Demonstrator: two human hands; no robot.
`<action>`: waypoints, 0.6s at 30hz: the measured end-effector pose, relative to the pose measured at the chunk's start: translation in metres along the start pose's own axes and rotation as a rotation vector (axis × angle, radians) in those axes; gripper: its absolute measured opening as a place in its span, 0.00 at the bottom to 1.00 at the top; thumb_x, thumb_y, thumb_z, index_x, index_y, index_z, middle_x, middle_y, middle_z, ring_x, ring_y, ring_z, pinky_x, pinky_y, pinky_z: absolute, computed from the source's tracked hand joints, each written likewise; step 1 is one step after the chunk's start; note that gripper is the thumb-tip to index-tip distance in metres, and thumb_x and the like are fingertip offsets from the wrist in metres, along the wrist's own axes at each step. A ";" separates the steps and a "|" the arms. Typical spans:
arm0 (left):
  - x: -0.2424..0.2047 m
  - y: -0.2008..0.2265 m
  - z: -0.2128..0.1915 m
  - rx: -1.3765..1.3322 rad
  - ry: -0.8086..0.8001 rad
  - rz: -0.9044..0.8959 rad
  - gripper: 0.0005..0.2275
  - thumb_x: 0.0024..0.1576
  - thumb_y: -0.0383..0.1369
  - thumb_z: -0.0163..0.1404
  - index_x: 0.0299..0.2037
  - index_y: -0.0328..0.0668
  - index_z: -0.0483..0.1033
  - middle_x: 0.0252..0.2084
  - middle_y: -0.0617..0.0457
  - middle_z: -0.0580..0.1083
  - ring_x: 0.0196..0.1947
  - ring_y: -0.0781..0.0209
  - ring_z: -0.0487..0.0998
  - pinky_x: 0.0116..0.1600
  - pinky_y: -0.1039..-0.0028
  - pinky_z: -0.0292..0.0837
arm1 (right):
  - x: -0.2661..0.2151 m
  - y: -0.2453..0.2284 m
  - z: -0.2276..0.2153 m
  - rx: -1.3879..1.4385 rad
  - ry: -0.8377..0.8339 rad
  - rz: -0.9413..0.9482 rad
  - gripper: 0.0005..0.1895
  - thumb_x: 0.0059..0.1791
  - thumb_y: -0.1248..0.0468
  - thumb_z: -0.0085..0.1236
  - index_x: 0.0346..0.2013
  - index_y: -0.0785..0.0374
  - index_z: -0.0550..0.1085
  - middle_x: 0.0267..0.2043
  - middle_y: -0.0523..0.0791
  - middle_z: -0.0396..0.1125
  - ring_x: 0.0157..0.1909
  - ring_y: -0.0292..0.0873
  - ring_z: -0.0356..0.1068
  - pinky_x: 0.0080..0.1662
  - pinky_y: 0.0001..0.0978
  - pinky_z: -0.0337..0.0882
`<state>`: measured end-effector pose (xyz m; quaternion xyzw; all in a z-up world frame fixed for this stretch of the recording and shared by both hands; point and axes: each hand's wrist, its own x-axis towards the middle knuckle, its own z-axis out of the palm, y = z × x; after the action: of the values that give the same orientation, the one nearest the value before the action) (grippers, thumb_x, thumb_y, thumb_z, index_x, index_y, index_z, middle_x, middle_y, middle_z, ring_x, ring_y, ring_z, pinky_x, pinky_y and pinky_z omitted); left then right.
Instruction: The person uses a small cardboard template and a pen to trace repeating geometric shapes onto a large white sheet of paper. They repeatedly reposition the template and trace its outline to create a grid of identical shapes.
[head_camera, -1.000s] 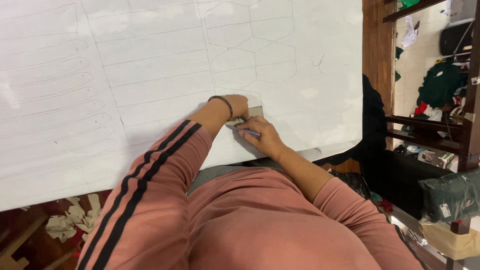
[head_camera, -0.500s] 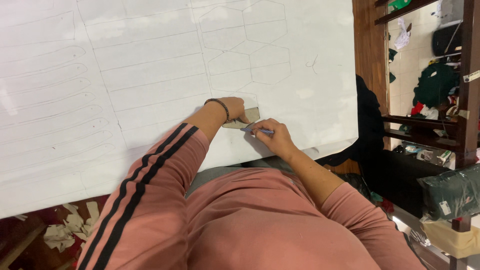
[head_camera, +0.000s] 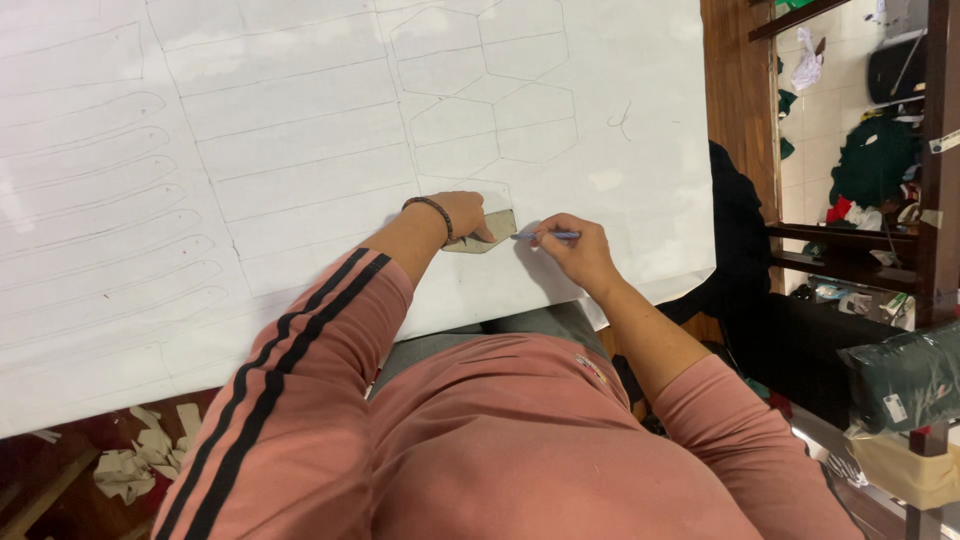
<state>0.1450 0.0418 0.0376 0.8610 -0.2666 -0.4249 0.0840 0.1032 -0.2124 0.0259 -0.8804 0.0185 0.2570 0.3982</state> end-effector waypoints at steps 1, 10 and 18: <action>-0.002 0.002 -0.001 0.001 0.000 0.001 0.22 0.53 0.46 0.60 0.53 0.42 0.79 0.50 0.43 0.77 0.53 0.43 0.78 0.57 0.54 0.75 | 0.001 0.002 0.000 0.000 0.001 0.001 0.05 0.47 0.55 0.61 0.36 0.42 0.82 0.35 0.35 0.77 0.36 0.33 0.69 0.40 0.23 0.67; -0.018 0.025 0.049 -0.360 0.277 -0.121 0.15 0.63 0.36 0.49 0.56 0.37 0.69 0.47 0.40 0.72 0.52 0.41 0.77 0.55 0.56 0.76 | -0.011 0.000 -0.014 0.024 0.305 -0.322 0.07 0.55 0.60 0.58 0.46 0.56 0.79 0.39 0.48 0.75 0.47 0.52 0.75 0.52 0.43 0.74; -0.010 0.086 0.096 -0.064 0.604 0.008 0.21 0.60 0.26 0.49 0.65 0.40 0.68 0.65 0.38 0.63 0.68 0.41 0.60 0.69 0.59 0.58 | -0.010 0.024 0.009 -0.649 0.326 -0.914 0.13 0.58 0.59 0.48 0.55 0.49 0.77 0.54 0.47 0.70 0.58 0.52 0.69 0.54 0.43 0.67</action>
<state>0.0321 -0.0173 0.0163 0.9442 -0.2196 -0.1576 0.1883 0.0847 -0.2245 0.0087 -0.9041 -0.3819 -0.0872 0.1706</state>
